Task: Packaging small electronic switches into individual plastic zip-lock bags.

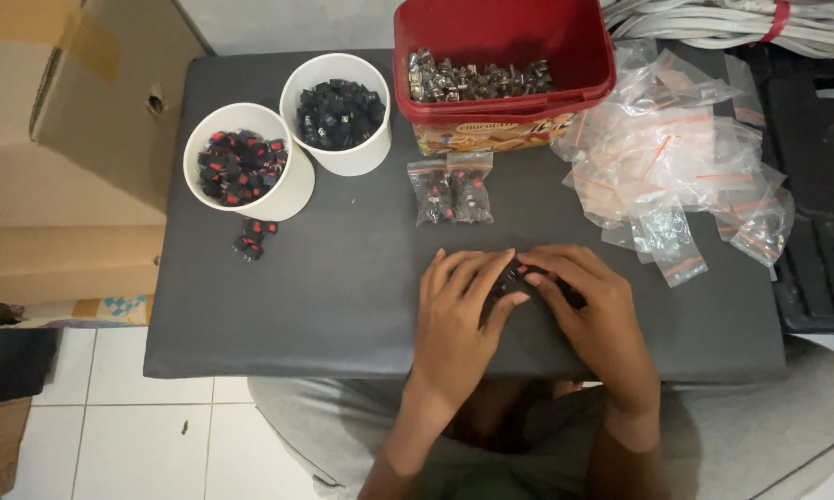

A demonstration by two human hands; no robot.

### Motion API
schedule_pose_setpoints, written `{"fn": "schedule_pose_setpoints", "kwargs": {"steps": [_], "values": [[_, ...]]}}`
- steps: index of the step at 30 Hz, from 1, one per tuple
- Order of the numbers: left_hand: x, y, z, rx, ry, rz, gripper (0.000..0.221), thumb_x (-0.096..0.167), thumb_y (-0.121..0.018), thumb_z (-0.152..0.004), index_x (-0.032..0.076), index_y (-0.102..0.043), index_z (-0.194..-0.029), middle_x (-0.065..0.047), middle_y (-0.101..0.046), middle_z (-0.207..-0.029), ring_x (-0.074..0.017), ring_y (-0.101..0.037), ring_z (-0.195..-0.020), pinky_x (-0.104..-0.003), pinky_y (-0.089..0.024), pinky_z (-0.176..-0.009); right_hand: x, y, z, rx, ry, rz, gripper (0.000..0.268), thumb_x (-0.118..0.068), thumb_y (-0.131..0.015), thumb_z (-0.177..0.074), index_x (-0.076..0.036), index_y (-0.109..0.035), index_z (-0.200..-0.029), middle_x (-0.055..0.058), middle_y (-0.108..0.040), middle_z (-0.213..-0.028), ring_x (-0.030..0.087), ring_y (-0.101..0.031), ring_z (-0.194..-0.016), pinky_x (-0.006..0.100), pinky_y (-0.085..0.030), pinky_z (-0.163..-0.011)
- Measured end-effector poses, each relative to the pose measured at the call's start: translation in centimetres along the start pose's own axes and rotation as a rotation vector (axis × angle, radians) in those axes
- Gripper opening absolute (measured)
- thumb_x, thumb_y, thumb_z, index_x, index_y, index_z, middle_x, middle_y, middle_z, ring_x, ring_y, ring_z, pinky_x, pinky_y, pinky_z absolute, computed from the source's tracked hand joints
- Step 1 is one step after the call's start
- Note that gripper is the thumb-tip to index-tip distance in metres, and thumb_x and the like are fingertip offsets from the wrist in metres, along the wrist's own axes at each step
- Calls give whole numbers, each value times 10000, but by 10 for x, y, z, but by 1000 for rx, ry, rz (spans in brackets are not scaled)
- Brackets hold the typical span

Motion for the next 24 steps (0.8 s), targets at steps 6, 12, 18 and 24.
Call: {"fn": "schedule_pose_setpoints", "kwargs": {"steps": [6,12,18,24], "values": [[-2,-1,-1,1,-14,-1,649,361,-777,-890,52,-589,-1429,-162,-603,-1341,-390,-480,-1329,-642,-329,-1167,-5,-1,-2,22,35,5,140,20,-710,-956,7,-745,-1090,178,-761,-965,356,-733,-853,440,-578,-728],[-3,7,-1,-57,4,87,582,387,-637,-985,82,-526,-1469,-96,-521,-1473,-315,-484,-1378,-480,-450,-1174,7,-1,4,-107,16,11,265,-63,-661,-978,-65,-712,-1239,86,-665,-1182,223,-672,-1114,355,-553,-941],[-4,8,0,-66,38,145,602,304,-710,-965,96,-501,-1490,-108,-504,-1507,-292,-502,-1376,-424,-460,-1161,14,-3,7,-78,53,34,263,-77,-707,-949,-59,-714,-1211,78,-714,-1214,246,-684,-1117,367,-550,-976],[-2,10,-1,-48,7,160,473,166,-663,-1015,47,-527,-1453,-111,-575,-1421,-298,-522,-1390,-439,-449,-1196,8,-2,7,-90,56,-9,252,-35,-689,-947,-51,-726,-1196,93,-728,-1189,221,-712,-1107,324,-583,-971]]}}
Point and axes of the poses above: each hand's wrist, its own z-axis away from the middle knuckle, its own y-axis out of the back of the hand, x = y × z, the point moved 2 cm from there along -z, towards the middle knuckle
